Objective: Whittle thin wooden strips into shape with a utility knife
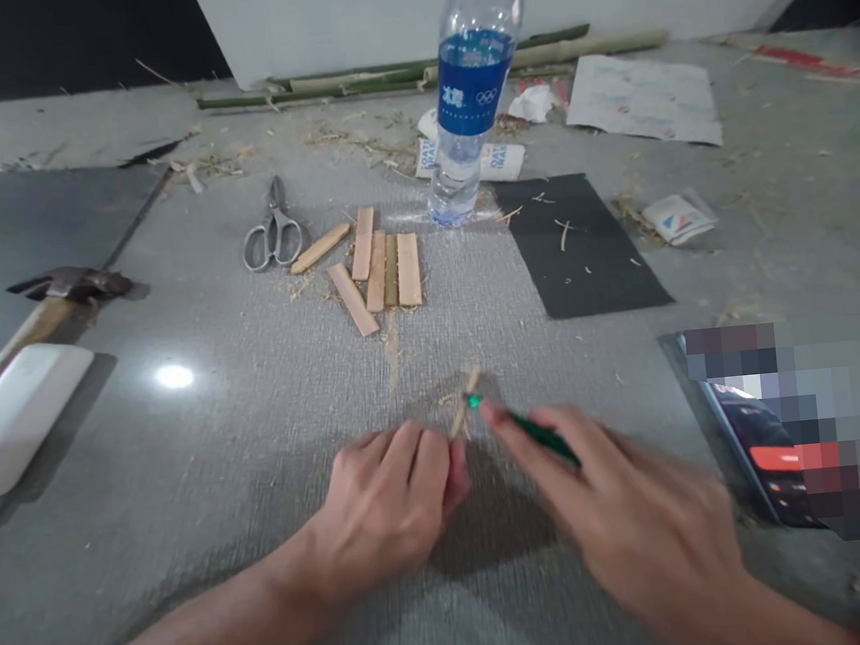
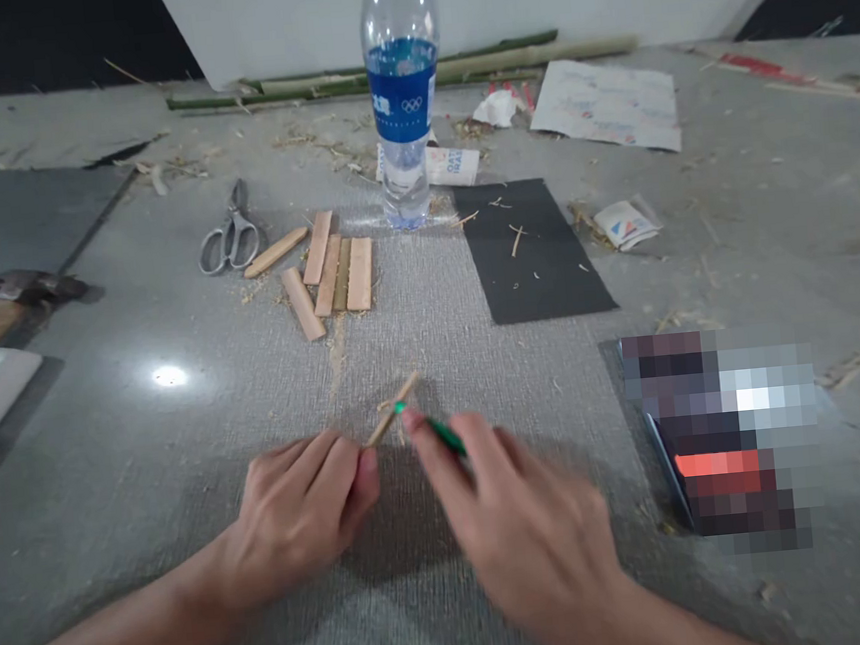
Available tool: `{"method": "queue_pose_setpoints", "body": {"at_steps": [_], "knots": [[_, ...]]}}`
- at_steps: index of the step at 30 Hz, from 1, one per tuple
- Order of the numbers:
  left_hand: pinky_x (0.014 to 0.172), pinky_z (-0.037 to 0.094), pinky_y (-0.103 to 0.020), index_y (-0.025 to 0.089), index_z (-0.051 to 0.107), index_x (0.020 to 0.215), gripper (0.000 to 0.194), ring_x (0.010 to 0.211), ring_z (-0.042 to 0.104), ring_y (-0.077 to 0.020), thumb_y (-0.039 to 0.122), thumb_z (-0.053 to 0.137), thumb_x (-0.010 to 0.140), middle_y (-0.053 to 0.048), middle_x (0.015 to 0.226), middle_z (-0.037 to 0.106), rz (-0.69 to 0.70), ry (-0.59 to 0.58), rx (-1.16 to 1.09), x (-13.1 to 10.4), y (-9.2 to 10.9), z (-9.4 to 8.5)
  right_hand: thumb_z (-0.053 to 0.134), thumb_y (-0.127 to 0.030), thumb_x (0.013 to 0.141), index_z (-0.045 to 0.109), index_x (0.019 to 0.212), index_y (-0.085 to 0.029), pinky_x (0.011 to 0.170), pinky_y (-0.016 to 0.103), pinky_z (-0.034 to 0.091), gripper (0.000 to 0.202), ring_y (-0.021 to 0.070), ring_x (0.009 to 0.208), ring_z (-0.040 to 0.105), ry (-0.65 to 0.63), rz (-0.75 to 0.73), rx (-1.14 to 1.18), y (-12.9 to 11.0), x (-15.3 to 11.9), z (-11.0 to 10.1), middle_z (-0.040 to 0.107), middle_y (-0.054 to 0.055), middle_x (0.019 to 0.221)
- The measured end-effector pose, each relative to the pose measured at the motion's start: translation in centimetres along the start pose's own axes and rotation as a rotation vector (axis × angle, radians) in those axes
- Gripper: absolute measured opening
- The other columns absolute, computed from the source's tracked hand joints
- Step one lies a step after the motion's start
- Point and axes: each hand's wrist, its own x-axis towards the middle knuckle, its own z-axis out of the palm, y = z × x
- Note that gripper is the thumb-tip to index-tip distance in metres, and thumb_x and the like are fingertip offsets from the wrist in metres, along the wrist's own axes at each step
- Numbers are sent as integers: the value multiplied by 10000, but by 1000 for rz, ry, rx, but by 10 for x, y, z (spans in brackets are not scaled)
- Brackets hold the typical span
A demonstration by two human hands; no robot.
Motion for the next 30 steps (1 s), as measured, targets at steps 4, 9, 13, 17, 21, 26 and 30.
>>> {"method": "queue_pose_setpoints", "body": {"at_steps": [4, 9, 13, 17, 21, 26, 30], "knots": [[432, 286, -334, 219, 456, 635, 308, 462, 395, -135, 162, 548, 924, 34, 549, 436, -8, 2, 1, 0, 3, -3, 532, -107, 939, 593, 1359, -316, 474, 276, 371, 473, 97, 611, 632, 21, 107, 74, 11, 1, 4, 711, -26, 955], [419, 292, -339, 222, 464, 641, 300, 453, 419, -139, 200, 595, 910, 39, 543, 441, 5, -10, 24, 1, 0, -9, 585, -213, 971, 612, 1324, -331, 495, 255, 366, 374, 49, 633, 636, 62, 188, 188, 14, 5, 1, 691, -64, 849], [410, 298, -340, 225, 461, 644, 305, 456, 429, -144, 225, 619, 906, 41, 550, 443, 14, -28, 31, 2, 0, -9, 528, -275, 1008, 617, 1315, -325, 503, 250, 386, 324, 44, 599, 625, -47, 117, 352, 10, 5, -2, 681, -63, 842], [397, 293, -334, 223, 459, 642, 314, 446, 416, -143, 230, 633, 903, 44, 542, 435, 30, 0, 32, 6, 1, -7, 532, -344, 1007, 646, 1271, -317, 481, 267, 374, 288, 42, 508, 577, -66, 118, 409, 10, 3, -3, 668, -73, 791], [392, 294, -332, 222, 455, 635, 321, 436, 422, -143, 221, 628, 905, 46, 530, 441, 23, -7, 12, 8, 1, -7, 549, -336, 1000, 646, 1268, -334, 462, 247, 375, 285, 32, 514, 591, -94, 149, 474, 11, 1, -3, 664, -79, 786], [392, 301, -333, 221, 461, 627, 319, 441, 425, -148, 210, 630, 897, 41, 528, 439, 31, -9, -14, 6, 1, -7, 572, -295, 984, 673, 1230, -309, 467, 211, 409, 266, 26, 509, 587, -116, 190, 589, 10, 4, -4, 661, -70, 782], [400, 309, -342, 216, 482, 632, 293, 453, 434, -160, 186, 612, 894, 29, 536, 453, 57, -1, -52, 6, 4, -10, 584, -274, 973, 707, 1179, -286, 489, 204, 430, 241, 39, 537, 586, -135, 249, 631, 14, 9, -2, 666, -47, 796]]}}
